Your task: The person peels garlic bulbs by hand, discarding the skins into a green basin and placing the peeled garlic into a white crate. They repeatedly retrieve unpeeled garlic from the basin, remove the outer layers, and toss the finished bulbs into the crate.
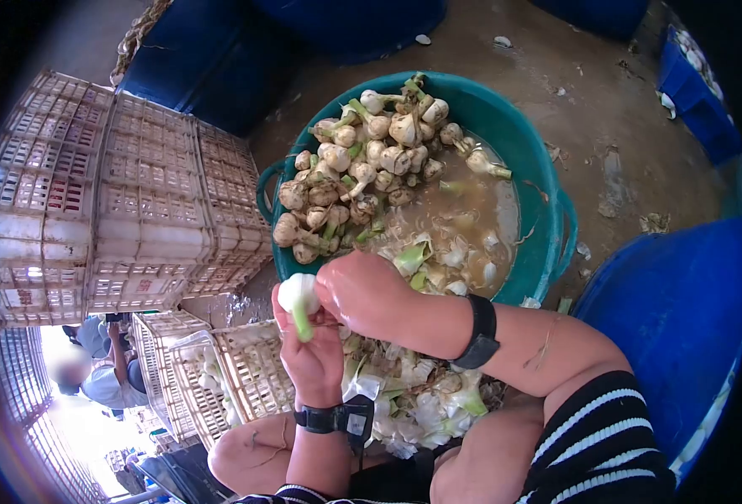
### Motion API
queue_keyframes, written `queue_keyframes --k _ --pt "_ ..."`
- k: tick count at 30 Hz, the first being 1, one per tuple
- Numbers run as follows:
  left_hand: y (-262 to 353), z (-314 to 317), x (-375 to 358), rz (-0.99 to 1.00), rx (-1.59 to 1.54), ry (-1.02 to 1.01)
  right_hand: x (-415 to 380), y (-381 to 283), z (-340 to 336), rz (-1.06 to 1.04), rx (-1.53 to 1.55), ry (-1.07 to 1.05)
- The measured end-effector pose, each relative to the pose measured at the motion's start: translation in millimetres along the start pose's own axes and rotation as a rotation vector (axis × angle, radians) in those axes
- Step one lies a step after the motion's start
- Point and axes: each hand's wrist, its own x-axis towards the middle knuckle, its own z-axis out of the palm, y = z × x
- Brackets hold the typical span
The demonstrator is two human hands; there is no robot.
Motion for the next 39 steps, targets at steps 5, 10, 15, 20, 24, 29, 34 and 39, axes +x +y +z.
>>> queue_keyframes --k 5,10,15,20,24,29,34,39 --pt "-8 -8 -3 0.138 0.321 -0.114 4 8 -3 0.234 0.492 0.085" --pt "-8 6 0 -0.063 -0.124 0.045 -7 58 20 0.303 0.253 -0.044" --pt "35 -33 4 -0.100 -0.328 0.001 -20 69 18 0.173 -0.303 0.162" --pt "184 -107 -20 0.382 -0.865 0.583 4 146 -50 0.638 -0.557 0.415" --pt "131 -106 -8 -0.038 -0.633 0.511 -20 258 -32 0.996 -0.630 0.314" --pt "21 -15 6 -0.264 0.118 0.245 -15 240 -9 0.774 -0.394 0.082" --pt "-5 -7 43 -0.492 0.200 -0.002 0 77 35 -0.079 0.109 0.044" --pt "9 -17 31 -0.331 0.494 0.217 -9 27 28 -0.019 0.143 -0.229"
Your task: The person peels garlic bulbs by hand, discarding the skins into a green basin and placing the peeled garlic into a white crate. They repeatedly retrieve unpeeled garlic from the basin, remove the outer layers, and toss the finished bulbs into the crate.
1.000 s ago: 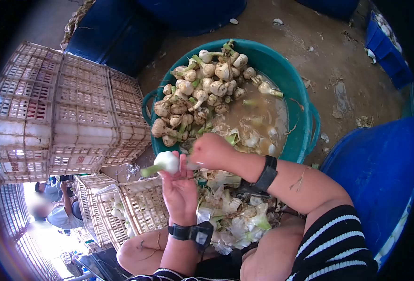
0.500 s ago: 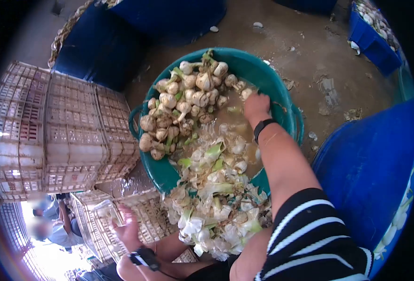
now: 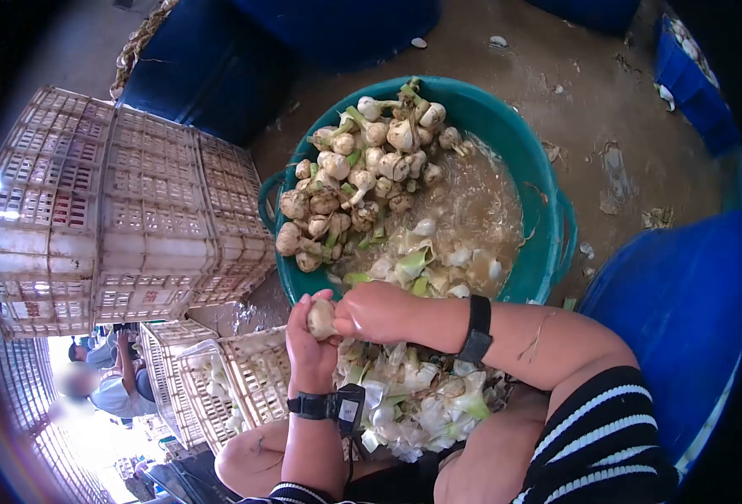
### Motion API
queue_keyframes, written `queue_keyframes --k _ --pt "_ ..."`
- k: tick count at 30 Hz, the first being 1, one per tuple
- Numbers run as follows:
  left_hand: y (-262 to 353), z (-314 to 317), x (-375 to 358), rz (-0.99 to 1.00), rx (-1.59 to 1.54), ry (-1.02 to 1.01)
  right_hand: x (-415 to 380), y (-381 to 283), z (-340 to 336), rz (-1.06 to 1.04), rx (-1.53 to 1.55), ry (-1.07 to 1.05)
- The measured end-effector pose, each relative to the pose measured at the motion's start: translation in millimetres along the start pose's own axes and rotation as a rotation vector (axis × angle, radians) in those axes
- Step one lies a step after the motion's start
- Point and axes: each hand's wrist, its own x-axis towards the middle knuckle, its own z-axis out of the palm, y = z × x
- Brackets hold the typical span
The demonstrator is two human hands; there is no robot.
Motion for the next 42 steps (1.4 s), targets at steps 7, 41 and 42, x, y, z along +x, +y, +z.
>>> queue_keyframes --k 7,41,42 --pt "-13 -8 -5 0.114 -0.046 -0.135 2 4 19 0.705 1.158 -0.074" --pt "-2 -84 2 0.011 -0.752 -0.126 -16 48 -65 0.027 1.590 0.340" --pt "-1 -86 0 -0.033 -0.766 -0.188 -15 42 -71 0.050 1.548 0.322"
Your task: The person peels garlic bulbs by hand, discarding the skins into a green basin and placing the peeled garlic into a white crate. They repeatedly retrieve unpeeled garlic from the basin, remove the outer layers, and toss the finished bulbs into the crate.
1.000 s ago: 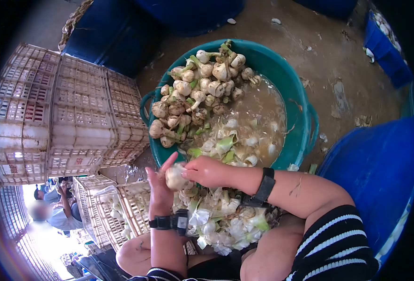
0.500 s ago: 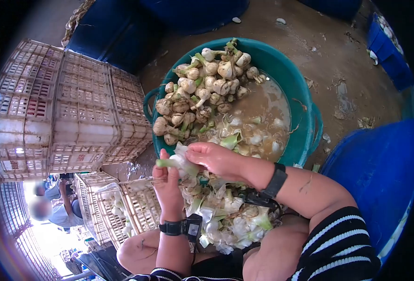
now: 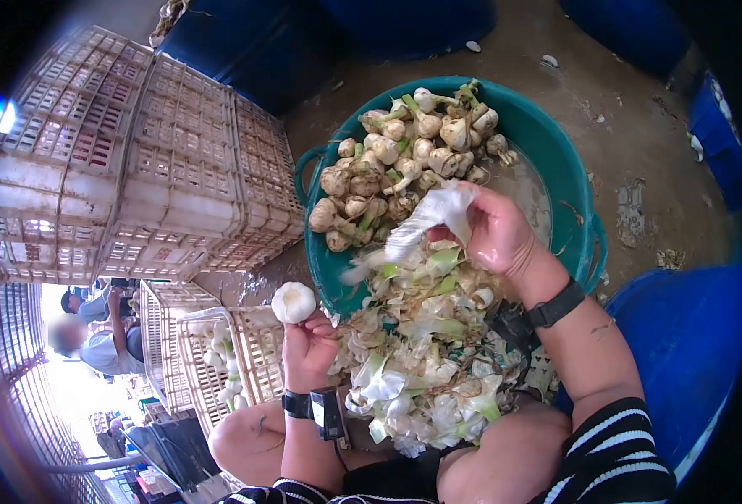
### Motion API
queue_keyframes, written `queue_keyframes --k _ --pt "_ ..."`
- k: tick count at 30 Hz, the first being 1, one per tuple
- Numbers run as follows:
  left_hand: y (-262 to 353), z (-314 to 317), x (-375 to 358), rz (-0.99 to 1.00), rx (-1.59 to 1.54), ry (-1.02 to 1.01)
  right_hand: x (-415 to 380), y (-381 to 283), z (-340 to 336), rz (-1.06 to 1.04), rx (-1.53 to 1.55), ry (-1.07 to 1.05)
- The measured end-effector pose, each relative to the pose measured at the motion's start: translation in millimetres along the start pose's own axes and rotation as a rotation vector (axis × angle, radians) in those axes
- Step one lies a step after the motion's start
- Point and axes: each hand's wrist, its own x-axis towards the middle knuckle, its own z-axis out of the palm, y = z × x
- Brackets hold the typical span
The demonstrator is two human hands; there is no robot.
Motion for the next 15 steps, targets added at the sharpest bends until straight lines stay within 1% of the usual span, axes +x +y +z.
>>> queue_keyframes --k 1,2,3,4,5,6,7,9,10,11,12,13,14,15 --pt "0 1 -1 -0.062 -0.021 -0.047 -1 -6 5 0.017 -0.051 -0.001" --pt "-1 4 -3 0.015 0.084 0.056 -2 3 6 0.017 -0.058 -0.003" --pt "1 8 -6 0.015 0.078 0.050 -4 22 7 0.121 -0.827 -0.204" --pt "7 8 -11 0.176 0.060 0.142 -5 36 5 0.229 -1.595 -0.397" --pt "15 8 -17 0.329 0.040 0.235 -3 42 3 0.236 -1.604 -0.382" --pt "34 11 -29 0.377 -0.283 0.211 -1 46 0 0.285 -1.766 -0.356" --pt "68 -6 -53 0.261 -0.676 0.061 0 47 -5 0.333 -1.925 -0.325" --pt "72 39 -79 0.792 -0.329 0.198 20 29 -23 -0.107 -2.094 0.030" --pt "80 32 -77 0.785 -0.323 0.197 34 17 -28 -0.371 -2.211 0.156" --pt "91 19 -76 0.811 -0.291 0.244 49 6 -33 -0.646 -2.305 0.290" --pt "96 14 -73 0.837 -0.258 0.286 70 -1 -47 -0.780 -2.332 0.316" --pt "78 23 -65 0.752 -0.101 0.210 87 -3 -60 -0.918 -2.356 0.343" --pt "62 24 -56 0.654 0.021 0.134 94 -2 -64 -0.921 -2.358 0.362" --pt "47 26 -46 0.554 0.142 0.058 102 0 -65 -0.556 -2.409 0.274"
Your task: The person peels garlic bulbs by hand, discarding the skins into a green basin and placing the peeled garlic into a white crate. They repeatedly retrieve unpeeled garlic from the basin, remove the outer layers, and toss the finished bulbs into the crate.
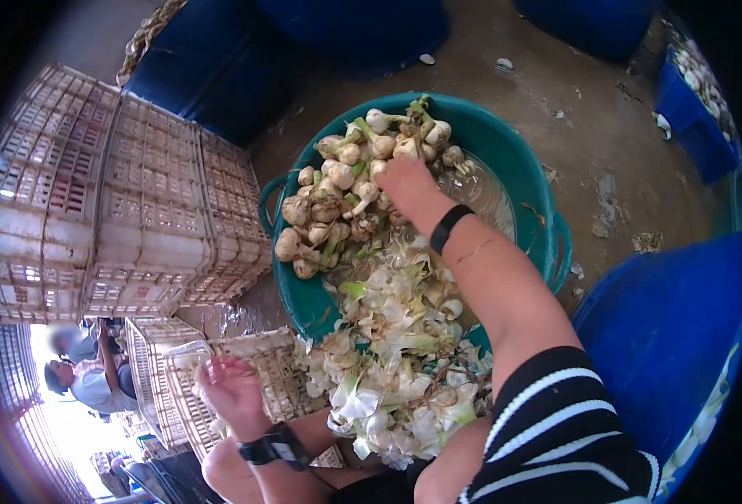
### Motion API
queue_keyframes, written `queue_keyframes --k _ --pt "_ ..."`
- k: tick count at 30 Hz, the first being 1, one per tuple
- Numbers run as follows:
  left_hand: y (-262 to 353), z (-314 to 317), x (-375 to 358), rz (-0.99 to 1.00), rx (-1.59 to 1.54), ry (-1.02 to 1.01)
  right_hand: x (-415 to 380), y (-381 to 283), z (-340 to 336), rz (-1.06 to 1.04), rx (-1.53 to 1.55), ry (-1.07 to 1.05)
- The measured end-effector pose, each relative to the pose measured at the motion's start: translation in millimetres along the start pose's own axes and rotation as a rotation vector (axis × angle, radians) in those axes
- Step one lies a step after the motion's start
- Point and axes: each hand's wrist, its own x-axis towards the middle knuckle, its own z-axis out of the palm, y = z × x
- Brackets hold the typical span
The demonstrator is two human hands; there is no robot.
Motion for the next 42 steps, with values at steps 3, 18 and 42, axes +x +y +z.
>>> queue_keyframes --k 3,18,42 --pt "-58 48 -13 0.029 0.568 0.018 -15 -22 3 0.138 0.221 -0.449" --pt "-119 57 -10 -0.536 0.584 -0.083 -99 -124 -77 -0.165 0.695 -0.236" --pt "-119 39 -8 0.003 0.775 -0.202 -103 -114 -70 0.368 1.857 -0.509"
